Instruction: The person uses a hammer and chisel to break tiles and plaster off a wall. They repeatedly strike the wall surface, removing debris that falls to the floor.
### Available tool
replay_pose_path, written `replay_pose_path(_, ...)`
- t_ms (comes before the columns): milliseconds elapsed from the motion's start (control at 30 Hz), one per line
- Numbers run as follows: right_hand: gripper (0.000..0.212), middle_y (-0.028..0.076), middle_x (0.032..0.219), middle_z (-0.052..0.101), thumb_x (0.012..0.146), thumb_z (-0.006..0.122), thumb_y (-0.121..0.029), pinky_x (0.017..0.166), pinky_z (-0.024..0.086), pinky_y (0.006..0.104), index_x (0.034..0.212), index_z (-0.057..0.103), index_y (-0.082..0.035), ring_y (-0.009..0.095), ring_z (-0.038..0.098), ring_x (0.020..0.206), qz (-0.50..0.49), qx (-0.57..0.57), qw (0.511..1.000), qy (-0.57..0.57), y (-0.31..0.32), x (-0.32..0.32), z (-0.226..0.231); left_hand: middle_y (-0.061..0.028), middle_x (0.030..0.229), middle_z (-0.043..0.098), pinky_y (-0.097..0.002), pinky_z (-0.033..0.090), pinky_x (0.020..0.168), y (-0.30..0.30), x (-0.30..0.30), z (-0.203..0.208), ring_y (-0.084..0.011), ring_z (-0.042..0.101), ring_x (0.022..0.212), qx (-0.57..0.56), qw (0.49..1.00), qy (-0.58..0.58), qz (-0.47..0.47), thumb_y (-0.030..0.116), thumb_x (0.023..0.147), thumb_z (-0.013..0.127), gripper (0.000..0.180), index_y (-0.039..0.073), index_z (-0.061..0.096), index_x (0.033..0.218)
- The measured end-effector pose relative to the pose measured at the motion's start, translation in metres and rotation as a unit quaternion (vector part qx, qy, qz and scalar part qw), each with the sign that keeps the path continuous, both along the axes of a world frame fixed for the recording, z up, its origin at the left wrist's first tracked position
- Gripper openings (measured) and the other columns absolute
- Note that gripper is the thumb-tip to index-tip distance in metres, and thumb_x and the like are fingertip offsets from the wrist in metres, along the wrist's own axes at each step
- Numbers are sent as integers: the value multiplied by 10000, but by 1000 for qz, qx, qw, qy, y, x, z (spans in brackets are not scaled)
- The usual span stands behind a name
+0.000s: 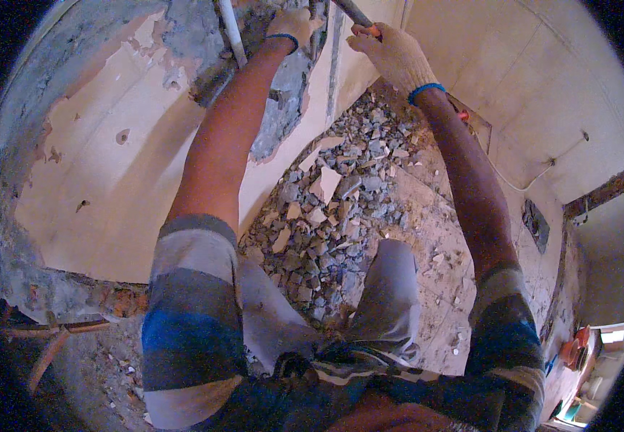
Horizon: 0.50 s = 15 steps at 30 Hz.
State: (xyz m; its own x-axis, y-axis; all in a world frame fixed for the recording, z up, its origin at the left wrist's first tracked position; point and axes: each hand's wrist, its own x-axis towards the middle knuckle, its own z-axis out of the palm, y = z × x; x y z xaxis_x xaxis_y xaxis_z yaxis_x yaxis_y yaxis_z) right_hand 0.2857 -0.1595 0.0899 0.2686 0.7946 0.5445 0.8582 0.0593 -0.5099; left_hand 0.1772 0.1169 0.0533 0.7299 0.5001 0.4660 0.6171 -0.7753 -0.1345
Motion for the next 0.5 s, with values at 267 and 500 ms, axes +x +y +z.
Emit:
replay_pose_path(267,381,65,817,669,1014,722,-351,678,474,329,1095,694,19,139,601,761,-6,259,962,92,-38,-40,66,-296,1162,740,-559,527,1030,-7,-1,2,-448,713,1128,-64,992,-112,4,597,1002,551,650,-1,735,1179)
replay_pose_path(500,463,105,871,707,1000,693,-457,751,503,372,1099,718,-5,187,664,805,36,101,994,-15,10,-23,52,-319,1146,737,-551,552,1000,25,10,-11,-462,718,1108,-64,990,-127,5,630,976,573,697,-19,746,1162)
